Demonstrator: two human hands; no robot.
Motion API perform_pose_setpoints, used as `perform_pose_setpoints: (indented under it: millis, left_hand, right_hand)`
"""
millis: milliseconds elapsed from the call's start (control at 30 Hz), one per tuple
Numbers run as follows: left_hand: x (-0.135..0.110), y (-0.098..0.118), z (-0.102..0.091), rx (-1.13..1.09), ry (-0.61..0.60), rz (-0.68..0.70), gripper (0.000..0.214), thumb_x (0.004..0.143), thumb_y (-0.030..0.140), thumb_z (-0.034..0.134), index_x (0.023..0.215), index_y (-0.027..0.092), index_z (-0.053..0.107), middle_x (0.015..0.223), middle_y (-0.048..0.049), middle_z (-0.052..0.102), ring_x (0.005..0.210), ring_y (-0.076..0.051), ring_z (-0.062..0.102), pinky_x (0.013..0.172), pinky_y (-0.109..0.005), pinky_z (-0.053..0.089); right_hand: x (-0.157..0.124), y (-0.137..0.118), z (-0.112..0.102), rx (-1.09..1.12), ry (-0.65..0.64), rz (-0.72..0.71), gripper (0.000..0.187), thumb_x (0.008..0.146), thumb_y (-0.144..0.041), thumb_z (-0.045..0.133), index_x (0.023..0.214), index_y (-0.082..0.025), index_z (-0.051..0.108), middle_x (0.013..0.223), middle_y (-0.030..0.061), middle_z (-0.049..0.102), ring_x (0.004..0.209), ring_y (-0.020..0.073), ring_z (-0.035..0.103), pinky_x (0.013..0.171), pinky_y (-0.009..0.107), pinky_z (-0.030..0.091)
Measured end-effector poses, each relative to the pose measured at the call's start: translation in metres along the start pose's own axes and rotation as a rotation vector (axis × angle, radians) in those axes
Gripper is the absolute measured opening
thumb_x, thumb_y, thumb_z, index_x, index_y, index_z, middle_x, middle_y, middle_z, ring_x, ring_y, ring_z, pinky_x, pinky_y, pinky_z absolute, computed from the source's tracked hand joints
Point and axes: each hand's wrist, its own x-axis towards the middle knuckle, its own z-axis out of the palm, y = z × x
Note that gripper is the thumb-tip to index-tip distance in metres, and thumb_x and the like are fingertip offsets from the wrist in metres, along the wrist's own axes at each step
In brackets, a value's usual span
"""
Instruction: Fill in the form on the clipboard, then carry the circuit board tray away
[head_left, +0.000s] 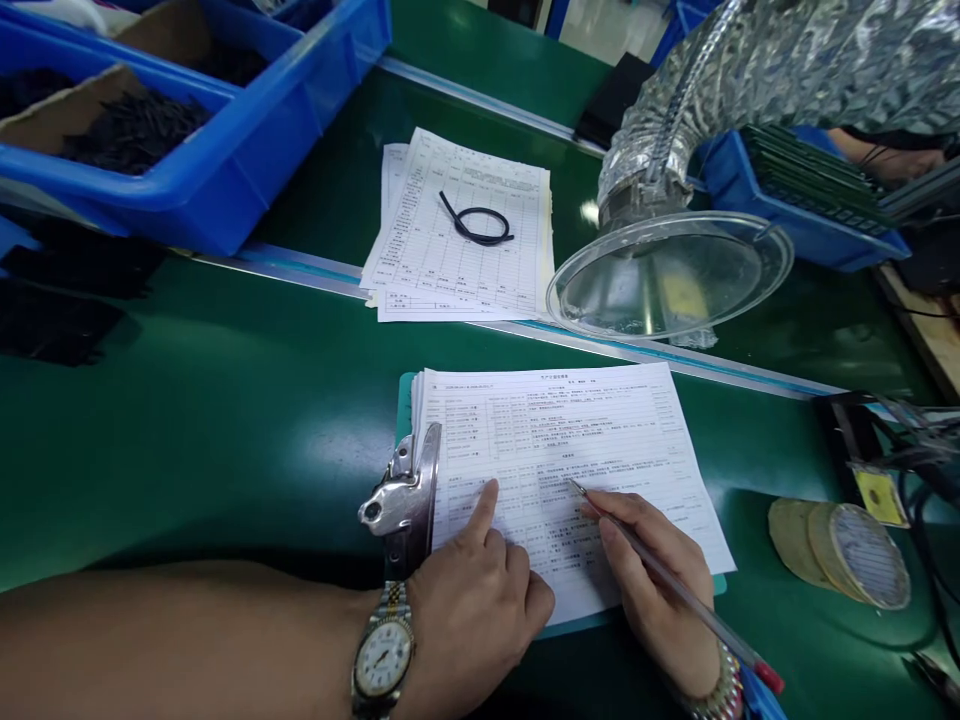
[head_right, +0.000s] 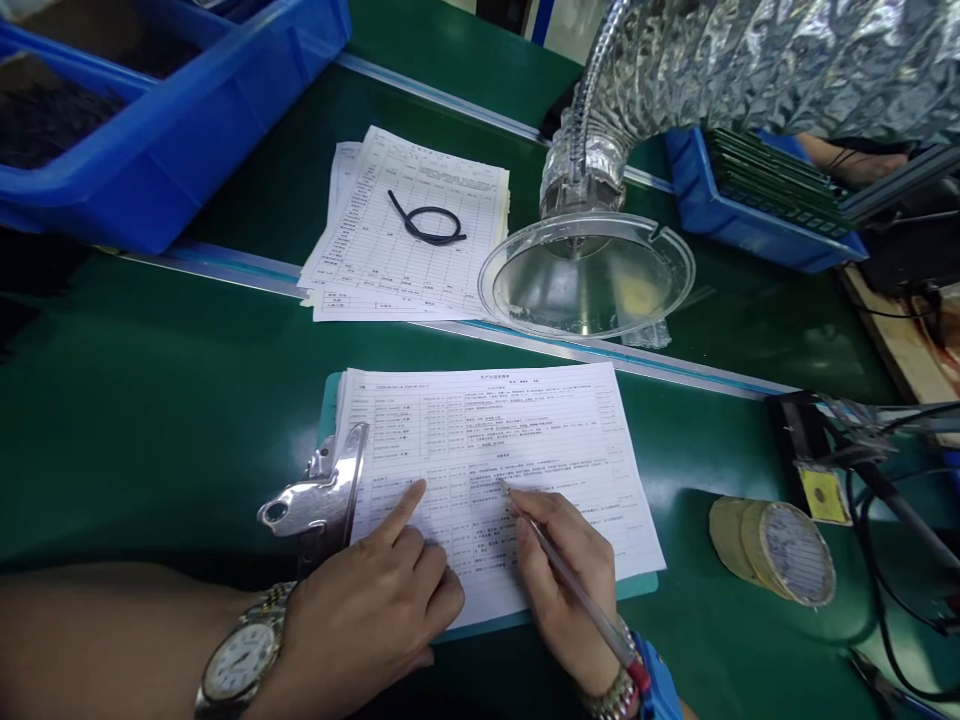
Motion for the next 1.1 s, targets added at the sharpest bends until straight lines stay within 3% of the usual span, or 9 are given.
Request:
perform_pose_setpoints:
  millis: [267, 633, 900, 1100]
  left_hand:
    - [0.002, 0.001, -0.003, 0.011, 0.008, 0.004, 0.033, 0.066, 0.046, 0.048, 0.074, 0.016, 0.039, 0.055, 0.002, 0.05, 0.052, -0.01, 0.053, 0.088, -0.048, 0.047]
    - [0.002, 0.001, -0.003, 0.03, 0.066, -0.024, 0.01, 0.065, 0.023, 0.034, 0.071, 0.015, 0.035, 0.052, 0.002, 0.049, 0.049, -0.01, 0.051, 0.089, -0.045, 0.048]
    - [0.003, 0.003, -0.003, 0.011, 0.039, -0.026, 0.009, 0.065, 0.023, 0.035, 0.07, 0.015, 0.038, 0.053, 0.0016, 0.05, 0.05, -0.01, 0.052, 0.088, -0.046, 0.047]
    - [0.001, 0.003, -0.003, -0.001, 0.009, -0.013, 0.016, 0.068, 0.03, 0.04, 0.071, 0.015, 0.037, 0.053, 0.0017, 0.049, 0.051, -0.009, 0.052, 0.089, -0.048, 0.047]
  right_hand:
    - [0.001, 0.001, 0.006, 0.001, -0.059, -0.067, 0.034, 0.084, -0.007, 0.048, 0.114, -0.02, 0.051, 0.103, 0.001, 0.057, 0.097, 0.0053, 0.054, 0.084, 0.016, 0.046]
    - [0.007, 0.0, 0.014, 0.03, -0.111, -0.045, 0.035, 0.084, -0.009, 0.049, 0.115, -0.023, 0.051, 0.104, -0.0009, 0.058, 0.098, 0.0067, 0.053, 0.083, 0.019, 0.048]
    - [0.009, -0.003, 0.016, -0.011, -0.105, -0.069, 0.031, 0.083, -0.008, 0.048, 0.112, -0.019, 0.053, 0.1, 0.0019, 0.059, 0.094, 0.0096, 0.054, 0.081, 0.024, 0.049]
    - [0.008, -0.002, 0.015, 0.027, -0.075, 0.003, 0.031, 0.083, -0.008, 0.048, 0.112, -0.021, 0.053, 0.1, -0.0005, 0.059, 0.094, 0.0063, 0.055, 0.08, 0.017, 0.048]
